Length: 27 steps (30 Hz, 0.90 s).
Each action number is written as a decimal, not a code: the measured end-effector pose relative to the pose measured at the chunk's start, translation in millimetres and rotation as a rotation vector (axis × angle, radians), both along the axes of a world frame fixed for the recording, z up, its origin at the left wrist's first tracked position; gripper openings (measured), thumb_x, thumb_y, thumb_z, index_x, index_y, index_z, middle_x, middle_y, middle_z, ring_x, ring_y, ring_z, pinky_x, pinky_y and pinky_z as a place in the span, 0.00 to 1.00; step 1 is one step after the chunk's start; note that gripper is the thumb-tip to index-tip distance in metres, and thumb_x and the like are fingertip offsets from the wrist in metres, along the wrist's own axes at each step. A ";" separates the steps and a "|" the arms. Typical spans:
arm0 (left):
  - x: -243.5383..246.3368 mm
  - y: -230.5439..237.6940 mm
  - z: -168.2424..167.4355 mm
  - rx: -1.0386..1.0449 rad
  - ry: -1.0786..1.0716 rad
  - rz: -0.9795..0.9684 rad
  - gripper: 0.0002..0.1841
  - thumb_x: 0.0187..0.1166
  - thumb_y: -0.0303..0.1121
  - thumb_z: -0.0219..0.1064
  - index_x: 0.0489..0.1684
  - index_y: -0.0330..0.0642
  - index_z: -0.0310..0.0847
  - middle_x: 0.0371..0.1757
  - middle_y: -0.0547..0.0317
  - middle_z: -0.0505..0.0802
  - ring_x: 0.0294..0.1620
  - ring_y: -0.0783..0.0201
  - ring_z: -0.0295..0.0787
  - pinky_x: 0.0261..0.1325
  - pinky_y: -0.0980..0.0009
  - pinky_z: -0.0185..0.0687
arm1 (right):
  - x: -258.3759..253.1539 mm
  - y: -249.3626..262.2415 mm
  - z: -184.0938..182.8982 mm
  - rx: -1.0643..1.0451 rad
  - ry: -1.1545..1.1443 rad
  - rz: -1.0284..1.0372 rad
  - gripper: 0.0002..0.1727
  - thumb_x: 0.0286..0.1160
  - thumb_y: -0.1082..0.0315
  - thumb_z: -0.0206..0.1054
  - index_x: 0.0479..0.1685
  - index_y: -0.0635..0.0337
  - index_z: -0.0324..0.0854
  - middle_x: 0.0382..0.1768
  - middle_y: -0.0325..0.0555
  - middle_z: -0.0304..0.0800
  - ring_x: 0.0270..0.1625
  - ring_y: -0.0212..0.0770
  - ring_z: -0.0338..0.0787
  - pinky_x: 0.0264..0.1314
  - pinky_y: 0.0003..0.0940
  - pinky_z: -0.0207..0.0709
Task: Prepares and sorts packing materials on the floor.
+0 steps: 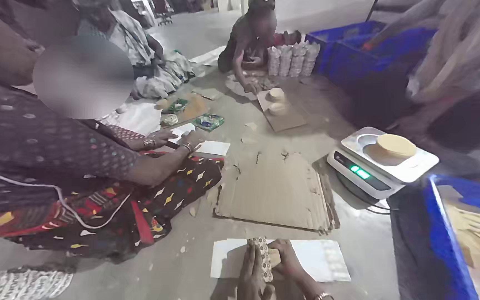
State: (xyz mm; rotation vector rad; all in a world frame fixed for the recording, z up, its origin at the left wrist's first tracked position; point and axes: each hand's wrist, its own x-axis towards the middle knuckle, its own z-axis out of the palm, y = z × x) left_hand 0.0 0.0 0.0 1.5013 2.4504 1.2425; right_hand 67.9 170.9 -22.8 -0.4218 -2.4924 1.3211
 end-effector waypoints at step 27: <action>-53.8 15.8 32.7 -0.200 -0.100 -0.151 0.20 0.56 0.22 0.78 0.52 0.34 0.94 0.51 0.45 0.97 0.57 0.43 0.94 0.70 0.44 0.81 | -0.6 2.0 7.1 -0.056 -0.072 0.026 0.25 0.52 0.62 0.85 0.52 0.65 0.92 0.51 0.59 0.95 0.61 0.63 0.88 0.75 0.65 0.65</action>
